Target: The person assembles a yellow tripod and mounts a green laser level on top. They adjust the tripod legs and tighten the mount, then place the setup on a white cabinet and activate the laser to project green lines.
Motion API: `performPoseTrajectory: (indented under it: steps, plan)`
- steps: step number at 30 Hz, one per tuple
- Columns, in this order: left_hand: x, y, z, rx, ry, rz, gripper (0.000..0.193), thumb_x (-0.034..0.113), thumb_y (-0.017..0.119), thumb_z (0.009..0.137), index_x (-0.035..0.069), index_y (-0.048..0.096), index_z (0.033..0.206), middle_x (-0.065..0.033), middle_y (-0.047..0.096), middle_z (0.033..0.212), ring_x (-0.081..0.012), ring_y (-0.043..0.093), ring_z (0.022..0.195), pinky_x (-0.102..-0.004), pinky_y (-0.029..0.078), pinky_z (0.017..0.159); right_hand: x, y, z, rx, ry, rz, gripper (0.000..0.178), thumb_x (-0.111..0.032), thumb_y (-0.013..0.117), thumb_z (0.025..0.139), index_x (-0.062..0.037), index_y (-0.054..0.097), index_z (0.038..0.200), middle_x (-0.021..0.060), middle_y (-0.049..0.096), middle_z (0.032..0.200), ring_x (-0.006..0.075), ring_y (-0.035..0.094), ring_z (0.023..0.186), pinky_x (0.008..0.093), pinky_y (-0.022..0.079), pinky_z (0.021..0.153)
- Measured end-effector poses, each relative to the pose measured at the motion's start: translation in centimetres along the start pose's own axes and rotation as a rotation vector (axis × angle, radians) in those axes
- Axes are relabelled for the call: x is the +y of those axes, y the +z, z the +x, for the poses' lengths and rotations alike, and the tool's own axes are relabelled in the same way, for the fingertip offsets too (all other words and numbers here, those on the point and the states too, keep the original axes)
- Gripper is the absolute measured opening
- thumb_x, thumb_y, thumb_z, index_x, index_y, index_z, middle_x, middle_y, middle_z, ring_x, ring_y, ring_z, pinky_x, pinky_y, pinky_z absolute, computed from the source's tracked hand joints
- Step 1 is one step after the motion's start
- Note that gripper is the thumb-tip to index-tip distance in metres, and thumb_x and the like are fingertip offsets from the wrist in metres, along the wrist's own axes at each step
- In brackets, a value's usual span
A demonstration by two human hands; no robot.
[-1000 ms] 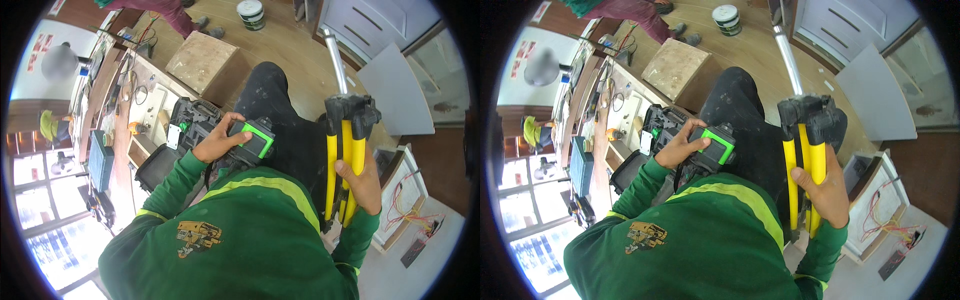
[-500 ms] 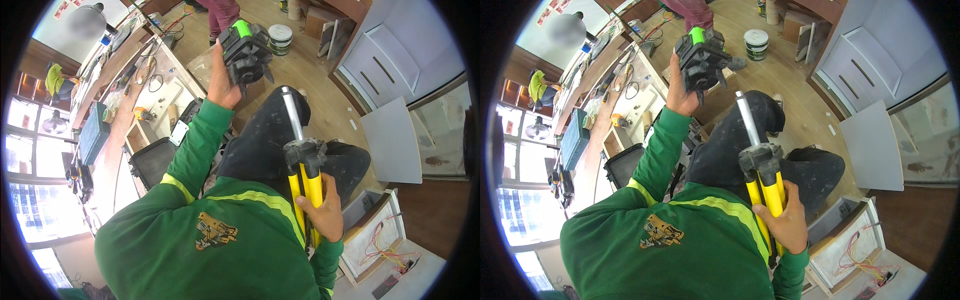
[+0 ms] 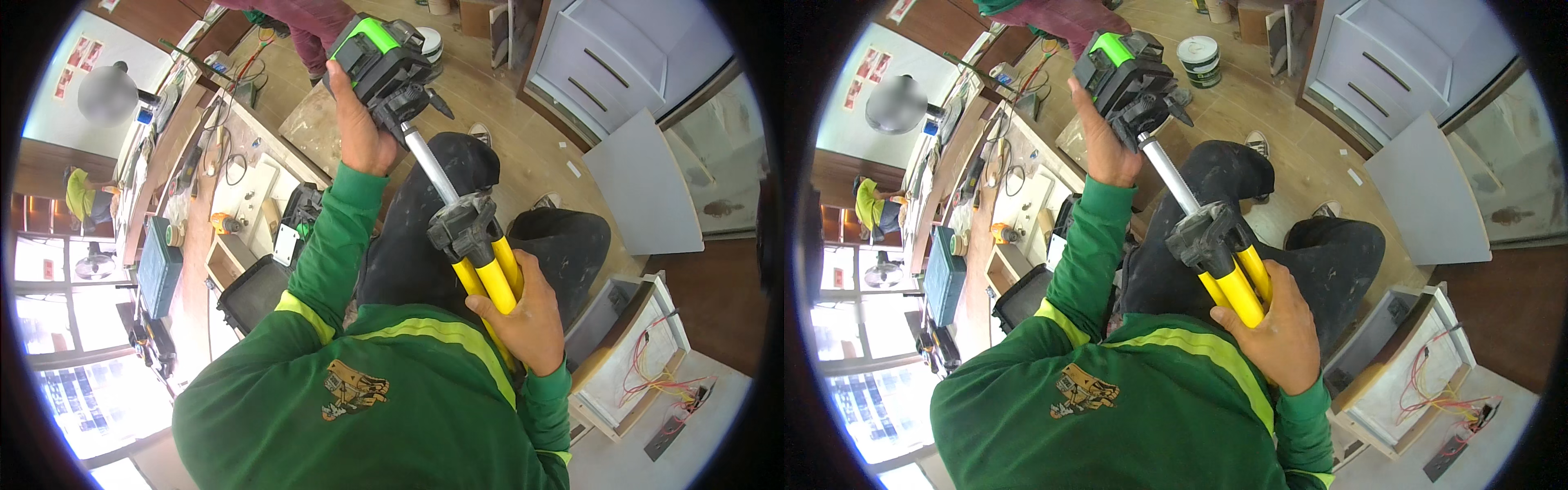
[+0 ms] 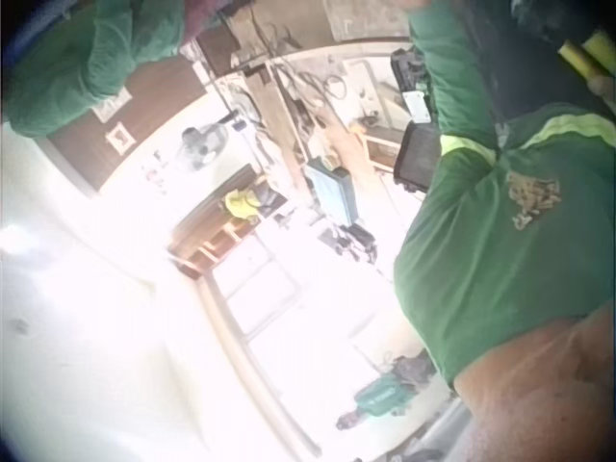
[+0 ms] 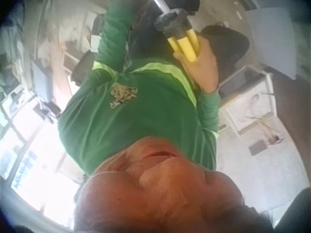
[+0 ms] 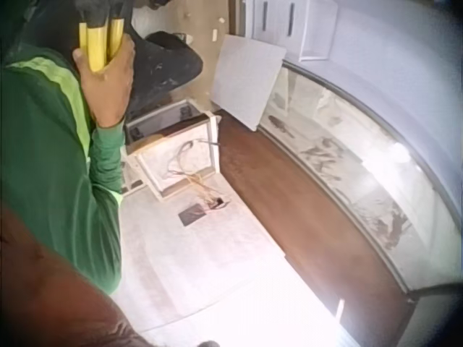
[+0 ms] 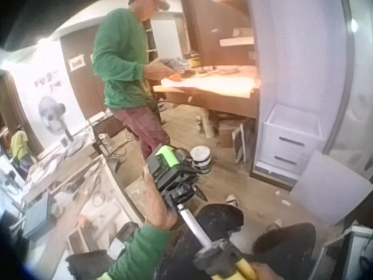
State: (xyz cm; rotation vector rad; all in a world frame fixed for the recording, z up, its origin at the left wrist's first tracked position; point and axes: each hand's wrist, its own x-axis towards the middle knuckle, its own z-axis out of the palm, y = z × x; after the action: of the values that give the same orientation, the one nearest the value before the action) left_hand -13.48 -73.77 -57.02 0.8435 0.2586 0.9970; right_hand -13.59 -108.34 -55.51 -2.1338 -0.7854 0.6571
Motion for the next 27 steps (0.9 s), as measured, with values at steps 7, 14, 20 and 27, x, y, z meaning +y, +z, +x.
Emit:
performPoseTrajectory:
  steps: [7,14,20,27]
  plan:
    - [-1.1,-0.4,-0.2,0.025,-0.034,0.006,0.098,0.092,0.052,0.095,0.013,0.058,0.152,-0.008,0.073,0.133,-0.0245,0.071,0.108,-0.042,0.063,0.092,0.4,0.0,0.7,0.025,-0.022,-0.032,0.093,-0.053,0.094,0.084,0.0023,0.055,0.147,0.0274,0.069,0.13,0.0479,0.071,0.115,0.0531,0.058,0.098]
    - [-1.9,-1.9,0.3,-0.028,-0.04,0.015,0.111,0.098,0.053,0.087,0.012,0.054,0.158,-0.0105,0.071,0.141,-0.0277,0.071,0.119,-0.0469,0.063,0.102,0.6,0.0,1.2,0.018,-0.003,-0.024,0.091,-0.052,0.093,0.085,0.002,0.054,0.147,0.026,0.068,0.131,0.0476,0.071,0.115,0.0534,0.058,0.098]
    - [-2.6,-4.3,-0.1,-0.148,-0.064,-0.007,0.101,0.076,0.075,0.092,0.006,0.052,0.161,-0.0125,0.068,0.149,-0.0294,0.068,0.13,-0.0478,0.056,0.116,0.7,-0.1,1.4,0.02,-0.014,-0.022,0.094,-0.053,0.093,0.085,0.0009,0.053,0.15,0.0261,0.068,0.132,0.0477,0.071,0.115,0.0534,0.058,0.098]
    - [-1.5,-4.4,-0.4,-0.221,-0.042,0.054,0.087,0.047,0.088,0.095,0.005,0.05,0.161,-0.0139,0.066,0.151,-0.0316,0.065,0.137,-0.0511,0.053,0.119,0.4,0.0,0.9,0.073,-0.027,-0.094,0.091,-0.053,0.091,0.087,0.0012,0.055,0.151,0.0221,0.064,0.128,0.0444,0.073,0.108,0.0527,0.06,0.092]
